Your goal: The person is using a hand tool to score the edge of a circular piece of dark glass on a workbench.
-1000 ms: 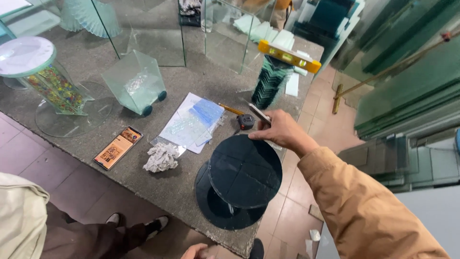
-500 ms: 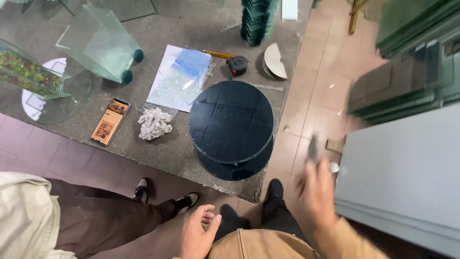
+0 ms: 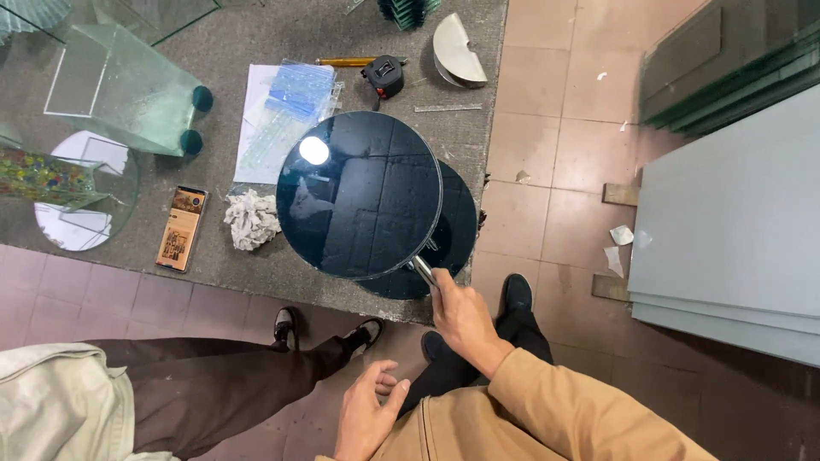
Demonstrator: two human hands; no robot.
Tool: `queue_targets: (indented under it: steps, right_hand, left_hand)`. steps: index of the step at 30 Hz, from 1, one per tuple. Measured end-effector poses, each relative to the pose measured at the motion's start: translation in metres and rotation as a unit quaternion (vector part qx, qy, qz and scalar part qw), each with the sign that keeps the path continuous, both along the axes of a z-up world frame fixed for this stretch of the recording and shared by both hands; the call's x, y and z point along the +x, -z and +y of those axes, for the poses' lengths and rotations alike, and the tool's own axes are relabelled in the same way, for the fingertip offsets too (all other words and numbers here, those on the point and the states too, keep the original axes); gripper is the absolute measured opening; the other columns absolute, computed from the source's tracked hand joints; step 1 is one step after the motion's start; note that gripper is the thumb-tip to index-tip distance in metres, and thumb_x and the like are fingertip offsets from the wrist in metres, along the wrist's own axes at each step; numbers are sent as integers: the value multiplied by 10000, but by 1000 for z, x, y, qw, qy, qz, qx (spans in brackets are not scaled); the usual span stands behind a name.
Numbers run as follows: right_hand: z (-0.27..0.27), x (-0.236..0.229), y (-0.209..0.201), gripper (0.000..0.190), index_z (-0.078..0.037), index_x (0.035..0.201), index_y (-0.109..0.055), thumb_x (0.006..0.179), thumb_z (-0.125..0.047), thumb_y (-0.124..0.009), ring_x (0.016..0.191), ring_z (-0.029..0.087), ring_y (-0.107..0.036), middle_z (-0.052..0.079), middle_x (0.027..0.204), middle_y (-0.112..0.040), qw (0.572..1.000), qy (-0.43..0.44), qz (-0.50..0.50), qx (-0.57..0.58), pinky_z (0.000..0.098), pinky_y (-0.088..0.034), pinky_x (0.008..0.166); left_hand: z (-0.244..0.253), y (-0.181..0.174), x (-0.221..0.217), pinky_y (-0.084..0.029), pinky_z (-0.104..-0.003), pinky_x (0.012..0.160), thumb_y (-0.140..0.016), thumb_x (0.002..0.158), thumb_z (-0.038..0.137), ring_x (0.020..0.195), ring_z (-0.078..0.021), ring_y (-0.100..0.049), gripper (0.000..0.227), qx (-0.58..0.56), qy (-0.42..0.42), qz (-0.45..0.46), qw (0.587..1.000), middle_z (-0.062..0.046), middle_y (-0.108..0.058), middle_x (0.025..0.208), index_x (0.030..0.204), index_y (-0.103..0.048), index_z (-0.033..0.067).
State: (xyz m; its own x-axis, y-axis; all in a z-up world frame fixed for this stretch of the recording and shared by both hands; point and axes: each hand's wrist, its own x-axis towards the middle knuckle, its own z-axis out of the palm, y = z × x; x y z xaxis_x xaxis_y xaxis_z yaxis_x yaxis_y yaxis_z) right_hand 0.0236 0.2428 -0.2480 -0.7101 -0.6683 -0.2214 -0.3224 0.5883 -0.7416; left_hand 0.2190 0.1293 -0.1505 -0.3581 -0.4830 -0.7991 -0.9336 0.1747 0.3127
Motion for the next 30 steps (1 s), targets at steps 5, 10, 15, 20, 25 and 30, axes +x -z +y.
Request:
queue_targets:
  steps: [5,10,15,20,25,30]
  right_hand:
    - [-3,-13,-2,133,-136,1200,-519,1173,-266,-517,589,533,-587,213,719,-693,1000,11,-26,-9,587,-398,572]
    - [-8,-28,-4,252,-115,1073,-569,1182,-334,-507,749,592,-643,253,824,-736,997,26,-75,12,610,-409,656]
    - [-9,-38,-7,273,-124,1088,-595,1191,-360,-501,795,554,-687,224,878,-754,995,-2,-95,23,577,-447,685]
    - [-5,-44,-12,254,-120,1038,-581,1190,-319,-535,661,491,-634,186,749,-677,997,-28,-77,-11,536,-415,632]
    - [-1,-30,-20,162,-157,1094,-513,1180,-294,-495,574,539,-629,209,701,-689,998,-45,-1,39,589,-441,534]
    - [-14,-8,-34,91,-114,1207,-444,1119,-133,-443,531,552,-593,230,677,-666,996,-24,-42,75,660,-435,517]
  left_hand:
    - [1,5,7,-597,-329,1068,-726,958,511,1102,-105,-789,494,1,-20,-8,1000,96,-811,1192,1420,-733,336]
    - [4,11,7,-602,-332,1062,-730,937,514,1102,-100,-801,504,-7,-23,22,999,95,-833,1192,1409,-744,335]
    - [7,7,1,-680,-340,909,-806,930,265,1073,-153,-829,403,-134,-139,245,950,-14,-871,1229,1331,-799,224]
    - [-24,-82,-62,-625,-373,924,-717,1028,195,1168,-275,-690,432,-325,-102,427,837,-170,-686,1367,1411,-650,7]
    - [-61,-146,-130,-564,-445,1015,-689,1113,197,1386,-352,-586,492,-445,0,506,739,-233,-557,1531,1525,-536,-24]
    - [-91,-172,-188,-385,-615,1242,-708,1132,370,1459,-465,-497,542,-485,147,477,718,-294,-546,1497,1471,-613,-43]
